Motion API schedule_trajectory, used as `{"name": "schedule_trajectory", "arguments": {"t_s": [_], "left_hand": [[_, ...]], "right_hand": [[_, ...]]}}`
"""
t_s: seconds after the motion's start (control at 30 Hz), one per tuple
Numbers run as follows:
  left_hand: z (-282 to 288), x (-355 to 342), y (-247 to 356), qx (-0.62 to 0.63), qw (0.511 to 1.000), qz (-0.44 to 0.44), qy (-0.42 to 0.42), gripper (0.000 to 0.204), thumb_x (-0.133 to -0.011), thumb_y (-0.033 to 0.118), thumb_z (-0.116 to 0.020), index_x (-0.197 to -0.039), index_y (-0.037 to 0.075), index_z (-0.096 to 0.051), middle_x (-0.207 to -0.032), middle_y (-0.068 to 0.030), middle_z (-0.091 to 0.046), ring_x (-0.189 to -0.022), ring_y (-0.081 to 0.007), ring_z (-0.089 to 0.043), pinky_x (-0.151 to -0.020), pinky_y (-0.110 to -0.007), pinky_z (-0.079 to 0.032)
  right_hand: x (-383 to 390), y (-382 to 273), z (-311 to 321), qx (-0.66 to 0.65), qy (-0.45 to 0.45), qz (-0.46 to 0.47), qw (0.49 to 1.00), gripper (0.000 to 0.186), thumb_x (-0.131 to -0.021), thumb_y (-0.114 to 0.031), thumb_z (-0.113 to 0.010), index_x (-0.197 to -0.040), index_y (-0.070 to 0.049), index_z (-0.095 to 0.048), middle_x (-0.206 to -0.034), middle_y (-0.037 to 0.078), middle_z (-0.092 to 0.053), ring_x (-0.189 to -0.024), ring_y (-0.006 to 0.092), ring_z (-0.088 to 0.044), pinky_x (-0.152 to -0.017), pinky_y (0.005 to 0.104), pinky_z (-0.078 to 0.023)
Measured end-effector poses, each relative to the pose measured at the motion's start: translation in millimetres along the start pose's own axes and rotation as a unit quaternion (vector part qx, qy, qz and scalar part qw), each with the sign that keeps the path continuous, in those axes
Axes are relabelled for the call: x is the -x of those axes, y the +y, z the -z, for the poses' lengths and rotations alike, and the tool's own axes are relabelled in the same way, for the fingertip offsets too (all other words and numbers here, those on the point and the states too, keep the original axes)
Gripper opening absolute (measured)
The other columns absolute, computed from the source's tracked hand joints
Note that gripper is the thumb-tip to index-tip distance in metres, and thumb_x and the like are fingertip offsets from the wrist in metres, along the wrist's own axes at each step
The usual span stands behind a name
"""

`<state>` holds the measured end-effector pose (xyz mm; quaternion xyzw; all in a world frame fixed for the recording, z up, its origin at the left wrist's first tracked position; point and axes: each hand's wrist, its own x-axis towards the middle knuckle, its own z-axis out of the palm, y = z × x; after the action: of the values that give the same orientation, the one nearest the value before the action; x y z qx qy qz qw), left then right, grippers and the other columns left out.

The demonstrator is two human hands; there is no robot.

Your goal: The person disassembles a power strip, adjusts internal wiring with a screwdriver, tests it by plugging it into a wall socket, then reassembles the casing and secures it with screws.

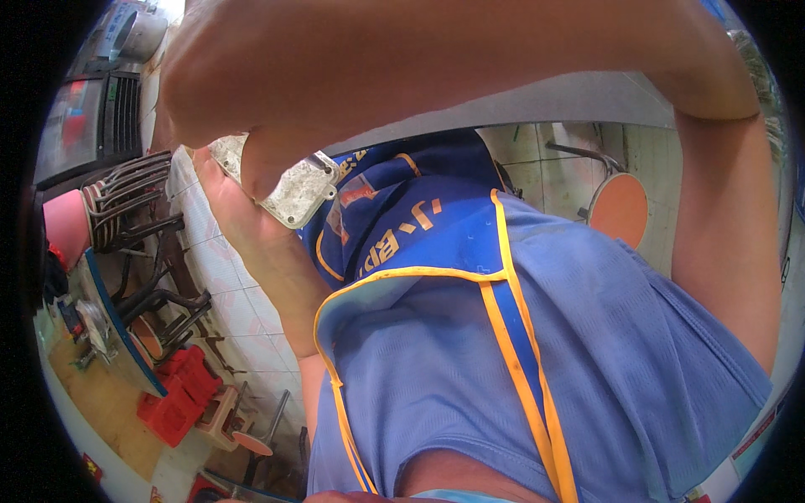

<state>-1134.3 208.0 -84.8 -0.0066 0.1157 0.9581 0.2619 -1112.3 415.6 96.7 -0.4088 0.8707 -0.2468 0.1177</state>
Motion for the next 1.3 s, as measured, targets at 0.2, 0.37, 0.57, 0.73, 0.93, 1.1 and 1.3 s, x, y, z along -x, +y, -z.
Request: {"name": "schedule_trajectory", "arguments": {"t_s": [0.2, 0.37, 0.57, 0.73, 0.93, 1.1, 1.3], "left_hand": [[-12.4, 8.6, -1.8, -0.078, 0.984, -0.068, 0.148, 0.066, -0.107, 0.058, -0.039, -0.148, 0.007, -0.046, -0.139, -0.0162, -0.059, -0.121, -0.0323, -0.061, -0.099, -0.05, -0.054], [-14.2, 7.9, -0.9, -0.136, 0.976, -0.028, 0.167, 0.065, -0.107, 0.059, -0.039, -0.145, 0.007, -0.048, -0.133, -0.0149, -0.061, -0.119, -0.0333, -0.061, -0.094, -0.051, -0.056], [-17.4, 12.4, -0.5, -0.114, 0.979, -0.038, 0.164, 0.064, -0.107, 0.058, -0.037, -0.142, 0.006, -0.05, -0.127, -0.0149, -0.064, -0.116, -0.0325, -0.062, -0.092, -0.049, -0.058], [-16.6, 7.0, -1.3, -0.052, 0.989, -0.037, 0.132, 0.067, -0.107, 0.061, -0.037, -0.14, 0.005, -0.051, -0.122, -0.0167, -0.064, -0.098, -0.0332, -0.069, -0.084, -0.048, -0.06], [-25.5, 9.5, -0.3, -0.116, 0.983, -0.056, 0.132, 0.067, -0.106, 0.061, -0.04, -0.14, 0.005, -0.05, -0.119, -0.0183, -0.064, -0.095, -0.0317, -0.069, -0.081, -0.045, -0.061], [-16.5, 9.2, 0.1, -0.103, 0.983, -0.083, 0.127, 0.065, -0.107, 0.059, -0.04, -0.14, 0.004, -0.049, -0.117, -0.018, -0.064, -0.093, -0.0293, -0.07, -0.081, -0.044, -0.062], [-23.5, 10.9, -2.9, -0.104, 0.985, -0.075, 0.113, 0.061, -0.109, 0.055, -0.039, -0.137, 0.002, -0.051, -0.115, -0.0172, -0.065, -0.09, -0.0284, -0.07, -0.08, -0.042, -0.061]], "right_hand": [[-8.1, 1.3, -4.3, 0.012, -0.022, 0.024, 0.999, 0.026, -0.096, -0.023, -0.069, -0.102, 0.0, -0.056, -0.085, 0.014, -0.06, -0.067, 0.0307, -0.062, -0.06, 0.0364, -0.051], [-2.4, -4.2, 4.1, 0.033, -0.032, 0.002, 0.999, 0.027, -0.096, -0.024, -0.068, -0.101, -0.001, -0.056, -0.084, 0.014, -0.06, -0.066, 0.0307, -0.062, -0.059, 0.0367, -0.051], [-8.5, -3.3, 16.7, 0.059, -0.058, 0.01, 0.997, 0.028, -0.097, -0.026, -0.068, -0.101, -0.001, -0.056, -0.084, 0.013, -0.061, -0.065, 0.0308, -0.062, -0.058, 0.037, -0.051], [-8.9, -10.0, 19.4, 0.099, -0.075, 0.008, 0.992, 0.029, -0.097, -0.028, -0.067, -0.101, -0.002, -0.056, -0.084, 0.013, -0.061, -0.063, 0.0309, -0.062, -0.057, 0.0373, -0.051], [-8.9, -7.3, 12.6, 0.16, -0.015, 0.03, 0.987, 0.036, -0.096, -0.038, -0.067, -0.102, -0.003, -0.059, -0.09, 0.011, -0.062, -0.062, 0.0315, -0.06, -0.057, 0.0388, -0.049], [-9.7, -13.0, 15.2, 0.13, -0.055, 0.049, 0.989, 0.039, -0.09, -0.038, -0.073, -0.095, -0.006, -0.053, -0.08, 0.011, -0.056, -0.065, 0.0336, -0.062, -0.056, 0.041, -0.048], [-16.8, -19.3, 14.2, 0.158, -0.088, -0.007, 0.984, 0.036, -0.09, -0.033, -0.076, -0.098, -0.006, -0.053, -0.087, 0.011, -0.061, -0.073, 0.0314, -0.067, -0.057, 0.0393, -0.05]]}}
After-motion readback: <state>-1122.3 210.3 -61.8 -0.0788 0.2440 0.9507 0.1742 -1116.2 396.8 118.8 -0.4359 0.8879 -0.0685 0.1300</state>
